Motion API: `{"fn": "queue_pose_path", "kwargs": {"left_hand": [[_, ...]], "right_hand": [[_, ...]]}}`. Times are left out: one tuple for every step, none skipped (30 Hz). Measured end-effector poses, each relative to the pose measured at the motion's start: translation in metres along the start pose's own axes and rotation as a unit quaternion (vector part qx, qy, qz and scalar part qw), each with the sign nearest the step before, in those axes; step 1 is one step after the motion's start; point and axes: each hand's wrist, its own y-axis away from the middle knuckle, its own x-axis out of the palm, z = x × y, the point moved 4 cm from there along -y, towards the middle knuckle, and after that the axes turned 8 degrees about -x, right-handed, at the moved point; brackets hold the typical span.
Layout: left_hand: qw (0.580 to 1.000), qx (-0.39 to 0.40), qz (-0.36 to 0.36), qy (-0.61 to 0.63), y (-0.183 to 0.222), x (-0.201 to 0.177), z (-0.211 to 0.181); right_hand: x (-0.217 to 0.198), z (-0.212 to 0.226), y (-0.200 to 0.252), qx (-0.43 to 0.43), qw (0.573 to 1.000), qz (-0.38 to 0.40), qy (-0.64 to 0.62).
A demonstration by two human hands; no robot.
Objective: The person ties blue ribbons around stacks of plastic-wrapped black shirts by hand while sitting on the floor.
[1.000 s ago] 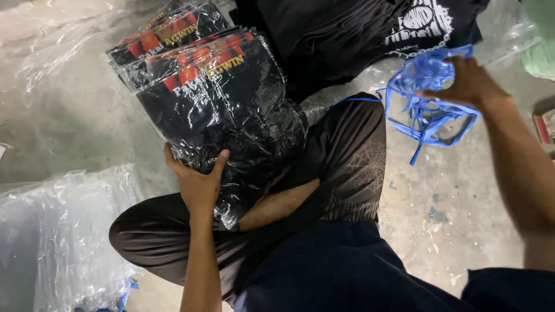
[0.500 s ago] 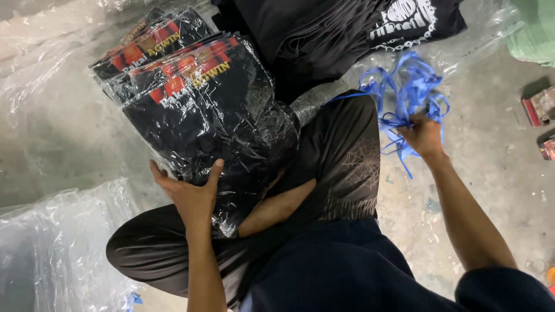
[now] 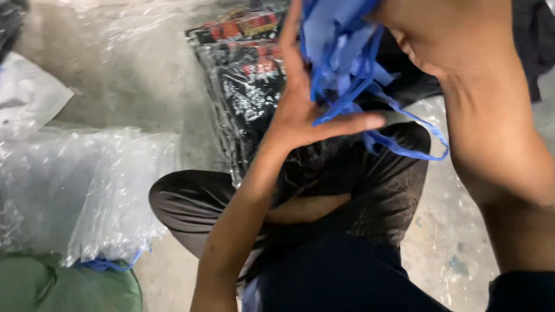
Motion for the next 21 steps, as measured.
{"fn": "queue_pose_path", "kwargs": {"left_hand": [[0.996, -0.091, 0.011, -0.016, -0.011, -0.004, -0.002], [0.995, -0.093, -0.006, -0.022, -0.017, -0.009, -0.004], [0.986, -0.017, 0.025, 0.161, -0.023, -0.012, -0.012], [0.937, 0.066, 0.059, 0.338, -0.028, -0.017, -0.02], [0.94, 0.071, 0.046, 0.331, -0.021, -0.034, -0.015], [0.954, -0.078, -0.034, 0.288, -0.013, -0.051, 0.004], [0.937, -0.224, -0.115, 0.241, -0.002, -0.068, 0.022], [0.937, -0.222, -0.126, 0.239, 0.005, -0.083, 0.038], [0.912, -0.151, -0.222, 0.309, 0.014, -0.104, 0.052], [0.871, -0.075, -0.315, 0.371, 0.026, -0.127, 0.066], [0.869, -0.072, -0.326, 0.366, 0.028, -0.145, 0.059], [0.876, -0.111, -0.349, 0.313, 0.032, -0.161, 0.054], [0.879, -0.15, -0.372, 0.259, 0.037, -0.177, 0.048], [0.874, -0.149, -0.384, 0.256, 0.041, -0.185, 0.048], [0.864, -0.159, -0.415, 0.237, 0.045, -0.194, 0.049], [0.853, -0.169, -0.443, 0.219, 0.049, -0.202, 0.05], [0.849, -0.167, -0.453, 0.216, 0.055, -0.22, 0.055], [0.829, -0.163, -0.499, 0.193, 0.062, -0.238, 0.061], [0.807, -0.159, -0.544, 0.168, 0.07, -0.255, 0.066], [0.804, -0.158, -0.548, 0.168, 0.073, -0.267, 0.057], [0.794, -0.147, -0.544, 0.23, 0.075, -0.277, 0.05]], "right_hand": [[0.019, -0.012, -0.021, 0.131, 0.991, 0.009, 0.031], [0.038, 0.019, -0.036, 0.121, 0.992, 0.023, 0.024], [0.063, 0.047, -0.049, 0.149, 0.981, 0.121, 0.025], [0.086, 0.076, -0.058, 0.173, 0.961, 0.215, 0.029], [0.098, 0.053, -0.073, 0.163, 0.96, 0.226, 0.027], [0.116, 0.035, -0.088, 0.1, 0.953, 0.277, -0.071], [0.133, 0.018, -0.102, 0.038, 0.93, 0.325, -0.169], [0.149, 0.029, -0.099, 0.034, 0.926, 0.335, -0.171], [0.161, 0.04, -0.099, 0.012, 0.942, 0.31, -0.127], [0.176, 0.052, -0.098, -0.011, 0.955, 0.285, -0.085], [0.191, 0.055, -0.094, -0.017, 0.951, 0.294, -0.09], [0.209, 0.052, -0.087, 0.042, 0.938, 0.341, -0.034], [0.225, 0.049, -0.078, 0.099, 0.917, 0.385, 0.024], [0.234, 0.051, -0.075, 0.092, 0.913, 0.396, 0.022], [0.247, 0.057, -0.069, 0.072, 0.888, 0.449, -0.065], [0.257, 0.064, -0.064, 0.055, 0.854, 0.495, -0.15], [0.255, 0.055, -0.07, 0.05, 0.849, 0.504, -0.152], [0.252, 0.046, -0.076, 0.066, 0.825, 0.516, -0.222], [0.249, 0.037, -0.082, 0.082, 0.795, 0.526, -0.29], [0.253, 0.041, -0.083, 0.081, 0.792, 0.531, -0.29], [0.251, 0.04, -0.093, 0.052, 0.878, 0.421, -0.222]]}}
